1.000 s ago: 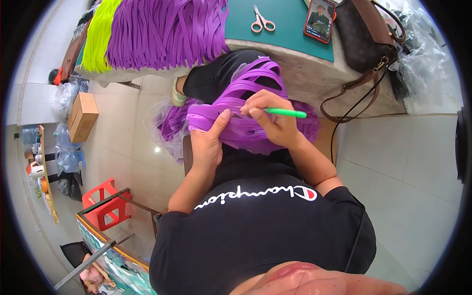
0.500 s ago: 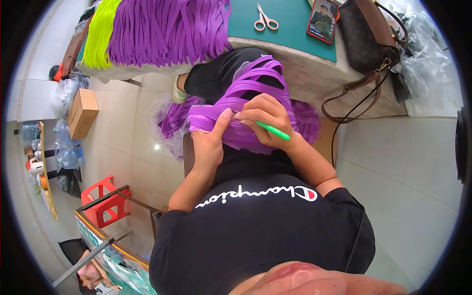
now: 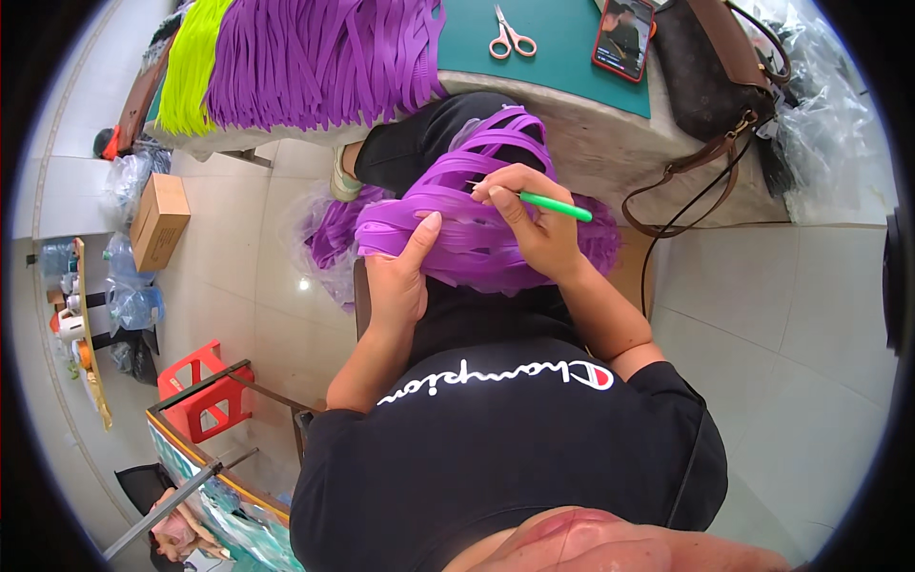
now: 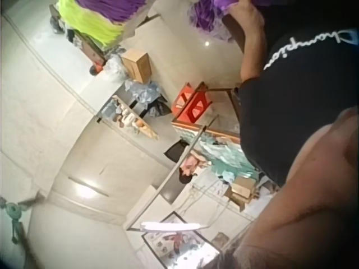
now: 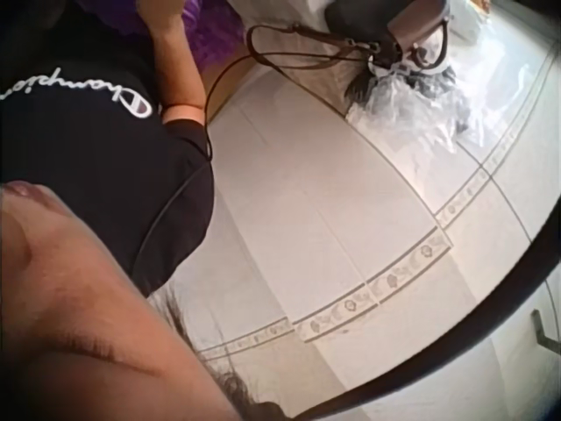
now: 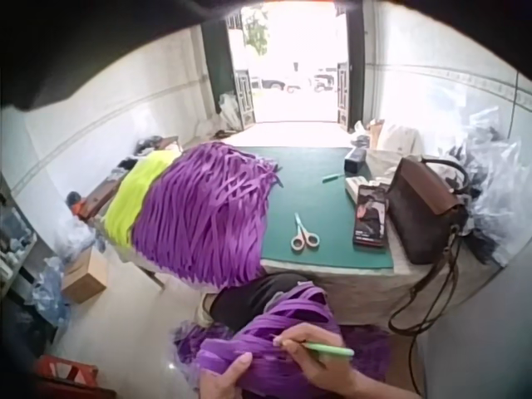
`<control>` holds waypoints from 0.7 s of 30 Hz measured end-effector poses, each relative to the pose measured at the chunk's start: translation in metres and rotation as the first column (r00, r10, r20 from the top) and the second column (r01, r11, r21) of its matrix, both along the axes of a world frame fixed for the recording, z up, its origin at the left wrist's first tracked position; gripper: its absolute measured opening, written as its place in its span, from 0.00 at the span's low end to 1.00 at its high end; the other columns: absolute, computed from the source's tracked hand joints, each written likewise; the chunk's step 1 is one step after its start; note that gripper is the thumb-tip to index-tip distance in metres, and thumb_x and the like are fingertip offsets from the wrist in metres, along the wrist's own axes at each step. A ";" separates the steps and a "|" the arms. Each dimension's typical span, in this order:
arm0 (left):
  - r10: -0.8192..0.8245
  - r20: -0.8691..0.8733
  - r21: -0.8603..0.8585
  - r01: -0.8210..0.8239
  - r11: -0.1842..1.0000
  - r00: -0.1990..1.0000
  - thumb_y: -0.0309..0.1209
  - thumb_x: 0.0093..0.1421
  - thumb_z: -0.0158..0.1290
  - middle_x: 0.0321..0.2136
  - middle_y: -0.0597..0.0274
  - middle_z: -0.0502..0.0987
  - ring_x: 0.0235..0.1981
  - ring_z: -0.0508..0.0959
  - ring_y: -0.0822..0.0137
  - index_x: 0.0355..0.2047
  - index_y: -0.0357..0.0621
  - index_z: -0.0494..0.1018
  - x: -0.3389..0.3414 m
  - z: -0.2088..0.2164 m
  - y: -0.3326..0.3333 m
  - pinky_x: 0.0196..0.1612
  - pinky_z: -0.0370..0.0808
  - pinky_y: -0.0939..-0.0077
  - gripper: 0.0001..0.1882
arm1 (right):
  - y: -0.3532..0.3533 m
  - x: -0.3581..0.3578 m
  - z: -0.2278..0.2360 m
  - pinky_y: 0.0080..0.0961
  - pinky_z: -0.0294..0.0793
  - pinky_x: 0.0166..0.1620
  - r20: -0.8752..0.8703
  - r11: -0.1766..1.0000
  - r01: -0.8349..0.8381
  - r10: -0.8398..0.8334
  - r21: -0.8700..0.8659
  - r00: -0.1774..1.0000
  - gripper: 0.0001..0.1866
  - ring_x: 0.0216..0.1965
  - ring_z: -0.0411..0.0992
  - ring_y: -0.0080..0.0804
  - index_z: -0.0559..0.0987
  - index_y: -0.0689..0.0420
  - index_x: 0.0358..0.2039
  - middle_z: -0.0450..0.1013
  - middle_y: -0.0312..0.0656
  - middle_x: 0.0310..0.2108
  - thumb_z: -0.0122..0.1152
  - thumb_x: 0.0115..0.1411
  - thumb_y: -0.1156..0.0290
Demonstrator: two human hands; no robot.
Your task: The person links strips of silicone fringe using a crochet hook and trims sections with scissors.
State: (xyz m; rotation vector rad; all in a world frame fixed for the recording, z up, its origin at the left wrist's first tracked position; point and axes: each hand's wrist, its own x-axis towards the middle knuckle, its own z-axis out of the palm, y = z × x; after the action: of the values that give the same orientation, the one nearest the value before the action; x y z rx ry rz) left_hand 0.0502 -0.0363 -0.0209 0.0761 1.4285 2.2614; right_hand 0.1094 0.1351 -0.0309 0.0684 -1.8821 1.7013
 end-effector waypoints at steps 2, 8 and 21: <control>-0.019 -0.011 -0.001 0.019 1.000 1.000 0.23 0.59 0.59 0.37 0.61 0.78 0.38 0.77 0.71 0.41 0.39 0.74 0.000 -0.001 -0.002 0.46 0.73 0.77 0.09 | -0.005 -0.002 -0.001 0.24 0.74 0.41 -0.069 0.996 0.053 -0.048 0.075 0.996 0.04 0.35 0.76 0.30 0.77 0.65 0.35 0.76 0.44 0.33 0.56 0.63 0.77; -0.033 0.054 0.057 0.030 0.998 0.998 0.29 0.65 0.52 0.41 0.59 0.78 0.42 0.78 0.69 0.45 0.39 0.73 0.003 0.002 -0.006 0.49 0.73 0.72 0.11 | -0.021 -0.004 0.005 0.29 0.77 0.37 -0.185 0.932 0.182 -0.128 0.313 0.974 0.09 0.35 0.76 0.38 0.80 0.60 0.37 0.75 0.44 0.34 0.62 0.55 0.81; -0.061 0.035 0.089 0.058 0.994 0.998 0.26 0.64 0.52 0.42 0.61 0.78 0.42 0.77 0.73 0.46 0.40 0.73 0.008 0.001 -0.008 0.49 0.73 0.76 0.10 | -0.008 -0.010 0.017 0.30 0.76 0.39 -0.281 0.614 0.252 -0.051 0.748 0.958 0.17 0.36 0.75 0.36 0.79 0.60 0.41 0.72 0.42 0.40 0.60 0.48 0.72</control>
State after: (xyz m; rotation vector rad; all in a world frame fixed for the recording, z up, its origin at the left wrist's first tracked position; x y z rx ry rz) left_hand 0.0584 -0.0439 -0.0195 0.1023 1.2911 2.2644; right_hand 0.0999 0.1273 -0.0140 0.4206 -2.2206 0.6015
